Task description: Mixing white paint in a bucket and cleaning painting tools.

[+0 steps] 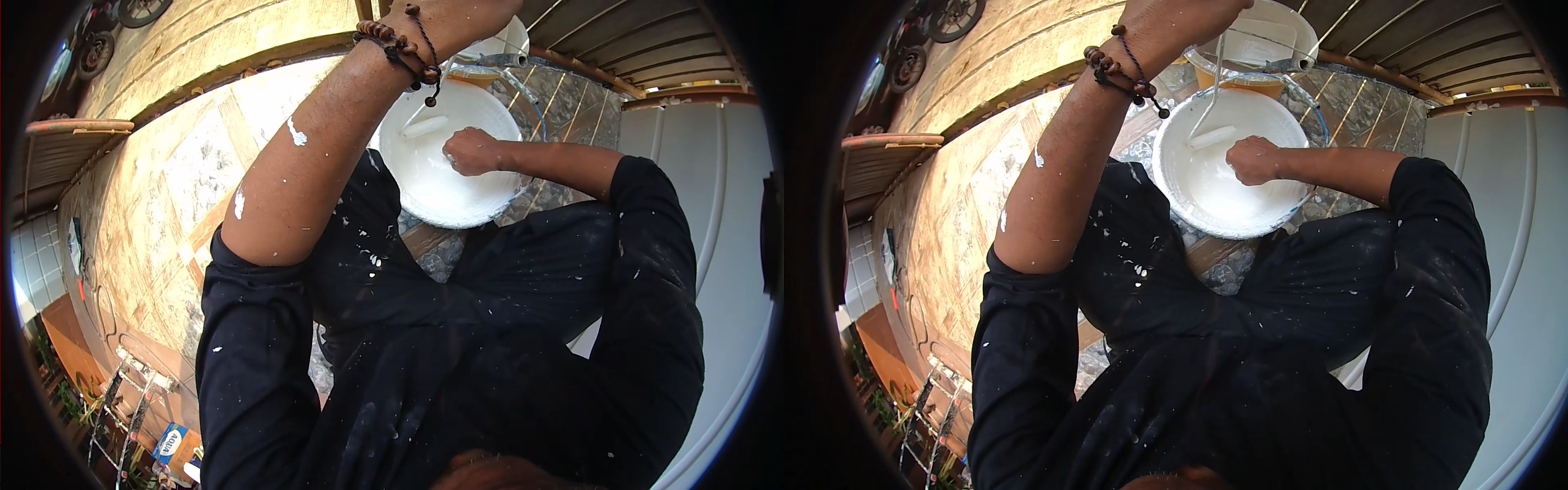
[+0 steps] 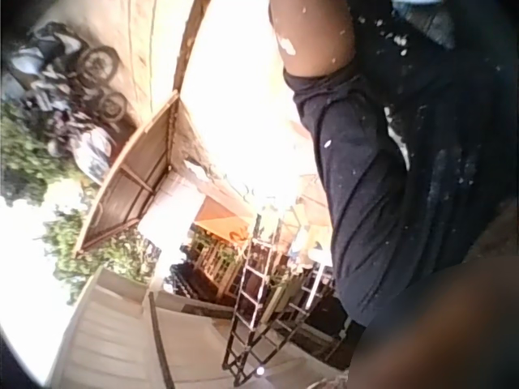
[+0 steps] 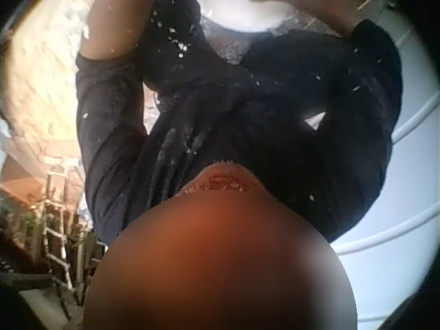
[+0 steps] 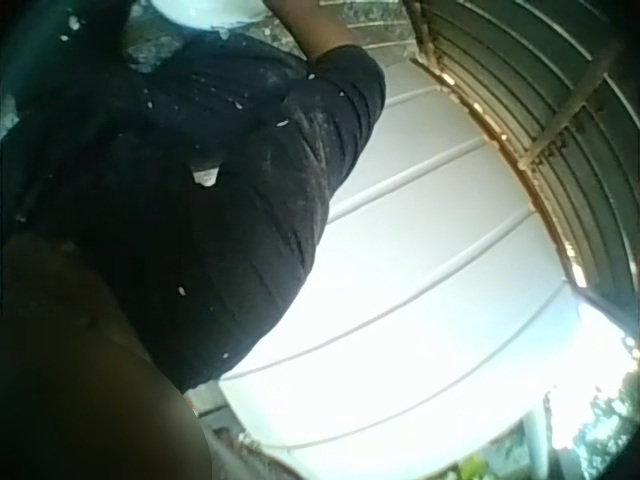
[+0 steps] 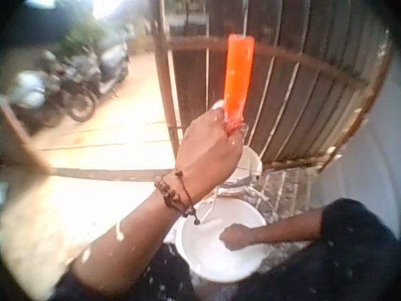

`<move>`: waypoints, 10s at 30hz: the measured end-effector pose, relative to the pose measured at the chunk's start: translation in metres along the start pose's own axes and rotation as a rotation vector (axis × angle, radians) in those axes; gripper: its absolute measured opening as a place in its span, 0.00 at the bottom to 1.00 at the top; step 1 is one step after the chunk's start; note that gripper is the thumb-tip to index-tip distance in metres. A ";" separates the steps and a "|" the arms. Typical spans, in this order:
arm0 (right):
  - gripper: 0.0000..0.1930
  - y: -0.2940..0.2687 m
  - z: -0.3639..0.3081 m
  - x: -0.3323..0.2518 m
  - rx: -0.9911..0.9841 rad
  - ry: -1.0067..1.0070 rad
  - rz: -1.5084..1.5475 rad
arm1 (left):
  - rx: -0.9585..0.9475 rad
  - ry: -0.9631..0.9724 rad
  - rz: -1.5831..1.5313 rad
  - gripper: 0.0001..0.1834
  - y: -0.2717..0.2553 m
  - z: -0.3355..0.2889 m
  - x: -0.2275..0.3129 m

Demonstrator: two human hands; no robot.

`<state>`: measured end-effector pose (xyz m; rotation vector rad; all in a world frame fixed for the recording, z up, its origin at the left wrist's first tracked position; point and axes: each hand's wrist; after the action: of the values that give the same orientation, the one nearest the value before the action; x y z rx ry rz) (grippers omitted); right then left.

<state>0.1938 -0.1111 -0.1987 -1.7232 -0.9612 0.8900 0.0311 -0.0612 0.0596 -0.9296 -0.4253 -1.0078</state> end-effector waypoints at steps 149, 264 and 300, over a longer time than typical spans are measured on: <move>0.17 -0.006 -0.004 0.009 -0.234 0.118 0.051 | 0.011 -0.024 -0.001 0.14 -0.001 0.001 0.008; 0.16 0.008 -0.061 0.011 -0.227 0.295 0.141 | -0.003 0.087 -0.145 0.12 0.051 -0.002 0.021; 0.22 -0.030 0.023 -0.016 -0.127 0.391 0.352 | -0.074 -0.190 -0.063 0.13 -0.004 -0.003 0.010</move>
<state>0.1599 -0.1092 -0.1749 -2.1177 -0.4709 0.6790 0.0327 -0.0694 0.0664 -1.0886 -0.5823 -1.0014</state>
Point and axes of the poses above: each hand's wrist, its own z-axis towards the middle knuckle, its own y-axis out of the palm, x = y × z, and after that the axes turned 2 degrees about -z, right-handed
